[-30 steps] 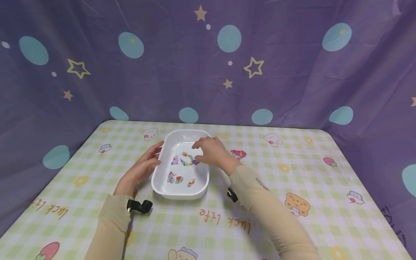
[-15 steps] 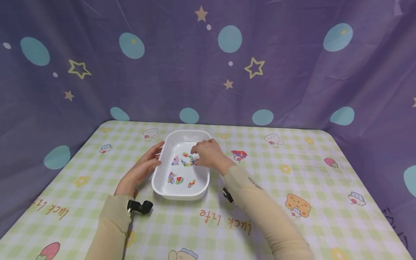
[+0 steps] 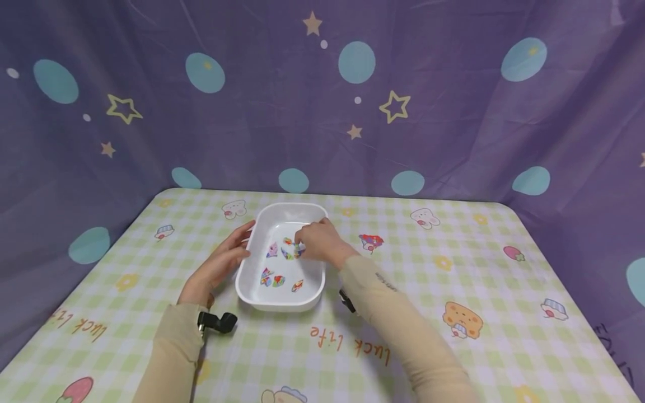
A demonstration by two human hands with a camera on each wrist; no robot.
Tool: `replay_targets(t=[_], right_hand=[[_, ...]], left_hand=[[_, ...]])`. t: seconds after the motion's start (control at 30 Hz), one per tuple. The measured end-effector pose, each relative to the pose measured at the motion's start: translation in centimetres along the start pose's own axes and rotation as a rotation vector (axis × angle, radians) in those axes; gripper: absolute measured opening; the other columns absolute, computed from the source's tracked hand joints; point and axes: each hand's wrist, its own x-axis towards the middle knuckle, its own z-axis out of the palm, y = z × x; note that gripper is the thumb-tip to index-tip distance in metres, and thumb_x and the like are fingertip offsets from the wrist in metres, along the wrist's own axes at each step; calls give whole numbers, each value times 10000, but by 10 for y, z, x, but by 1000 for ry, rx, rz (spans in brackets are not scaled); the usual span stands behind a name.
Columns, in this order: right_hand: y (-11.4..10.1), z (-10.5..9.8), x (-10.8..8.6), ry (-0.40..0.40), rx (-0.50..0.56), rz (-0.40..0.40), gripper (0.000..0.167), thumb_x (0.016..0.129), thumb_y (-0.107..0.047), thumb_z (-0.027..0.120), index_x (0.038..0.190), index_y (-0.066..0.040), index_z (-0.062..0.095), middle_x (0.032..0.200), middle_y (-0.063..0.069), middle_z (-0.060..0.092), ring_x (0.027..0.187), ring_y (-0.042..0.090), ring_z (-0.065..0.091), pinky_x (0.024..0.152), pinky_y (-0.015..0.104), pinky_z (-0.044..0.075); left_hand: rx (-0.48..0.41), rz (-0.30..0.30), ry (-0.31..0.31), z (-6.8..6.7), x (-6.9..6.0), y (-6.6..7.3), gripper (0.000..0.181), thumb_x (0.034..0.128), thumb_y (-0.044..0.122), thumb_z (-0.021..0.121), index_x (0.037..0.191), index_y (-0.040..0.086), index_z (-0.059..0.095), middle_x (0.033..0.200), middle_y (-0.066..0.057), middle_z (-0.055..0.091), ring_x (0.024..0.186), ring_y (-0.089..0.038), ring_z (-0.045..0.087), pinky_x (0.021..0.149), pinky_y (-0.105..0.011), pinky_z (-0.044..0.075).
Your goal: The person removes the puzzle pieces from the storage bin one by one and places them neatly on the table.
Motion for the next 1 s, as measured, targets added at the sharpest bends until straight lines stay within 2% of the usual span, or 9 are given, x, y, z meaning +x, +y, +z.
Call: replay_targets(t=[0.4, 0.6, 1.0], right_hand=[[-2, 5, 9, -46, -49, 23, 278, 727, -294, 721, 995, -235, 680, 906, -100, 660, 842, 99, 573, 916, 371, 335], [-3, 7, 11, -58, -76, 34, 263, 707, -237, 727, 966, -240, 684, 945, -88, 669, 883, 121, 585, 920, 387, 333], [-3, 8, 14, -72, -87, 44, 234, 706, -226, 733, 932, -236, 675, 909, -94, 663, 855, 113, 578, 908, 387, 332]], left_hand=[[-14, 1, 8, 0, -1, -1, 769, 790, -10, 496, 1459, 213, 190, 1473, -123, 228, 1320, -311, 292, 1073, -463, 270], [-9, -5, 6, 0, 0, -1, 765, 795, -7, 496, 1459, 220, 191, 1472, -117, 233, 1320, -308, 294, 1076, -465, 264], [-28, 28, -9, 0, -1, -1, 774, 778, -5, 495, 1459, 196, 187, 1466, -138, 234, 1316, -327, 294, 1071, -475, 268]])
